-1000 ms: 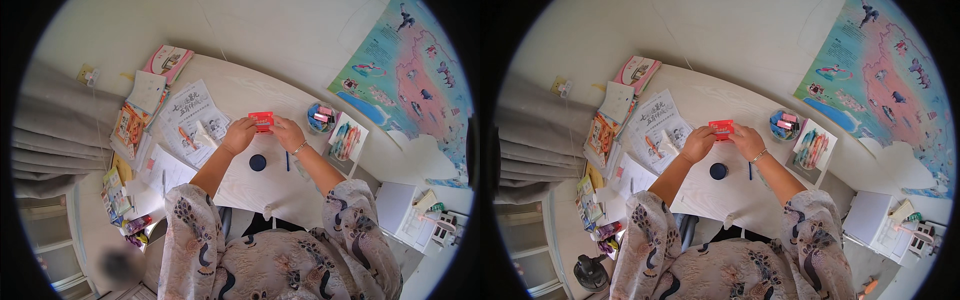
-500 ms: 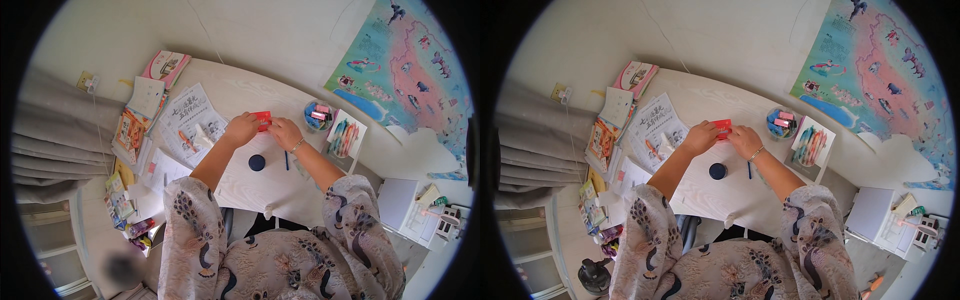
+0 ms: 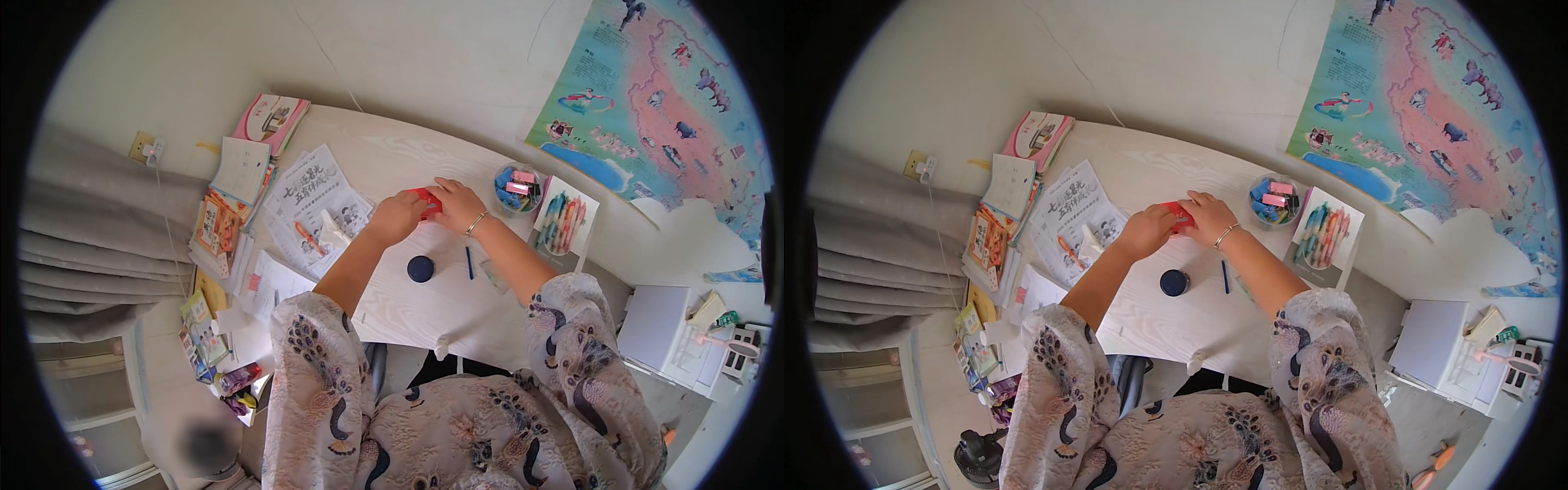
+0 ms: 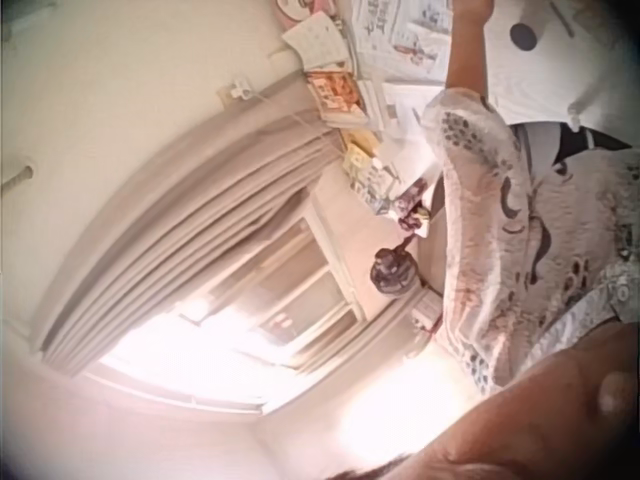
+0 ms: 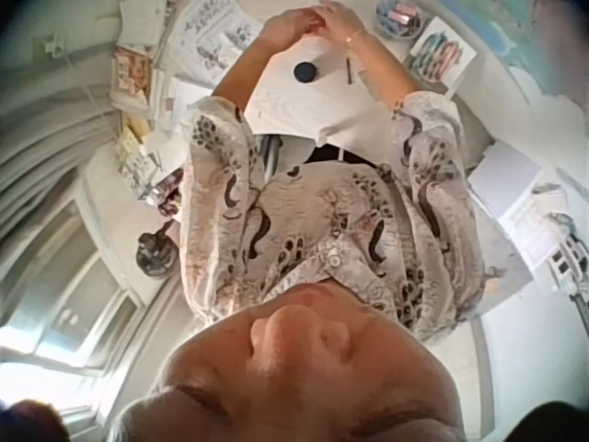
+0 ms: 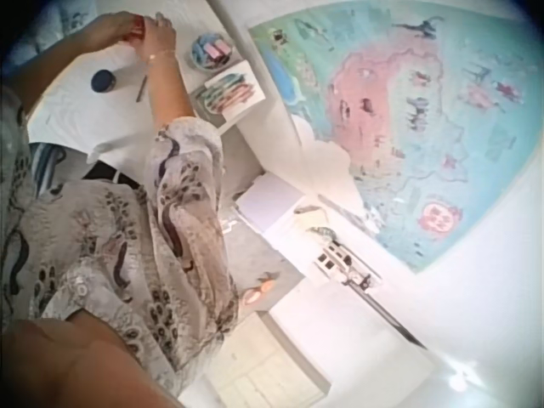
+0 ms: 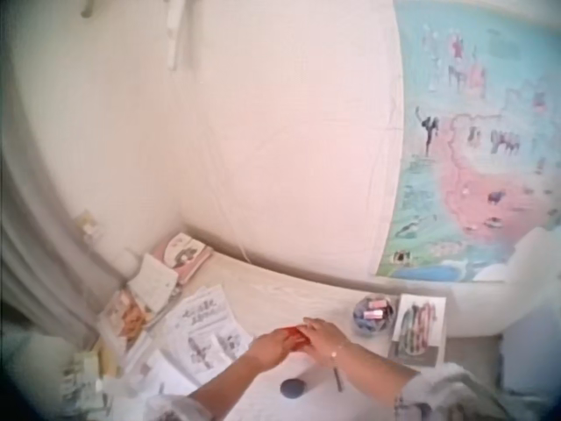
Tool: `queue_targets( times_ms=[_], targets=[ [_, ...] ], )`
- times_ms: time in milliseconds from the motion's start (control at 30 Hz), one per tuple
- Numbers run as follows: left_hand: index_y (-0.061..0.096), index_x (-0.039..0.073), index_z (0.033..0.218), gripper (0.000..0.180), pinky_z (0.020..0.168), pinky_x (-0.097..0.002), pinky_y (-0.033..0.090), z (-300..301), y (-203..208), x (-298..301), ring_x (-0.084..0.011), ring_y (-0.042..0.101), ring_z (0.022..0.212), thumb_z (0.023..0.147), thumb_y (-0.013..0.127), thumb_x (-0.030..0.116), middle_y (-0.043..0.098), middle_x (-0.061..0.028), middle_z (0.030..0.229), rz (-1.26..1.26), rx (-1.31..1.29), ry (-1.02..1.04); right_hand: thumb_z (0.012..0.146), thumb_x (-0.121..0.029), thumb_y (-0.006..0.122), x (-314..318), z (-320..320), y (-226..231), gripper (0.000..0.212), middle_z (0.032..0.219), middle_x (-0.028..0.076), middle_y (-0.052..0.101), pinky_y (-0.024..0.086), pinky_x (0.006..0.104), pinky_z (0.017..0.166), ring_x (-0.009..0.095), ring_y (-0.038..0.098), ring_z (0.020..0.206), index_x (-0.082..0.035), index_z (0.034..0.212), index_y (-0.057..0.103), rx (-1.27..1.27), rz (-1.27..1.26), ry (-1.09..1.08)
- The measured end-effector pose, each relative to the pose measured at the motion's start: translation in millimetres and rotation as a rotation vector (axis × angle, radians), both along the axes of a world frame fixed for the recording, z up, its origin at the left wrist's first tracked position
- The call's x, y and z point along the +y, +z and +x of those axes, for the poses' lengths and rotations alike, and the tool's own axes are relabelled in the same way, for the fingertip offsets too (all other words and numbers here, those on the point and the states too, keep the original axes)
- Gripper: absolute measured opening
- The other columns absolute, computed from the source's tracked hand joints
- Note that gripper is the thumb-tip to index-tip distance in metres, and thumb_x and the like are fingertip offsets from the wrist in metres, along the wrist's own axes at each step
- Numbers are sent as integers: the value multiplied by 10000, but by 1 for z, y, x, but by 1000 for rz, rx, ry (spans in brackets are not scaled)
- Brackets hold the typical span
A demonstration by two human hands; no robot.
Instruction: The person organizes a cluttered desk by moving a kettle, wiping surfaces with cloths, and arranging stationery items. They handle a notebook, pens, scissors, and a small red box, placing them into a storage organizer and on the desk surface.
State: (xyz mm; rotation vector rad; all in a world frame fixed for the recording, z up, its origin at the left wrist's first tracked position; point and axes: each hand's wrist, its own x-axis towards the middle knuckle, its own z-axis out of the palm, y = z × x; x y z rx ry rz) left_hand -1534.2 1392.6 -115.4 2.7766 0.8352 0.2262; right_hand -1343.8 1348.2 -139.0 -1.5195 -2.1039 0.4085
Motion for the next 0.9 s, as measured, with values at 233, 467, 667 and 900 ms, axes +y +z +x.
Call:
queue_targets(
  times_ms=[233,467,667,900],
  targets=[
    [598,80,1069,402,936,-384,420,-20,-2,16,-339,479,1137,680,681,138,494,-184,1248,-208,-229,142,720,-197,673,2,1,-4,387,1245,142,497,379,393,953,293,463,1145,-138,1096,597,13,-8,88],
    [545,72,1104,427,958,-383,406,-27,0,12,-348,459,1174,695,665,68,459,-202,1294,-438,-258,134,720,-164,658,9,-6,13,230,1198,108,529,344,400,961,276,468,1124,-135,946,630,31,48,184],
    [539,58,1055,380,957,-376,406,-31,-9,14,-337,450,1169,693,640,4,471,-176,1244,-498,-317,129,698,-123,664,17,-4,0,115,1138,93,558,386,387,916,265,482,1093,-132,808,630,94,94,278],
    [543,66,1053,368,919,-355,409,-34,-4,27,-299,457,1105,704,635,-2,464,-129,1151,-551,-218,57,683,-97,670,16,-1,2,174,1166,114,546,408,395,898,282,484,1089,-151,847,652,75,81,290]
  ],
)
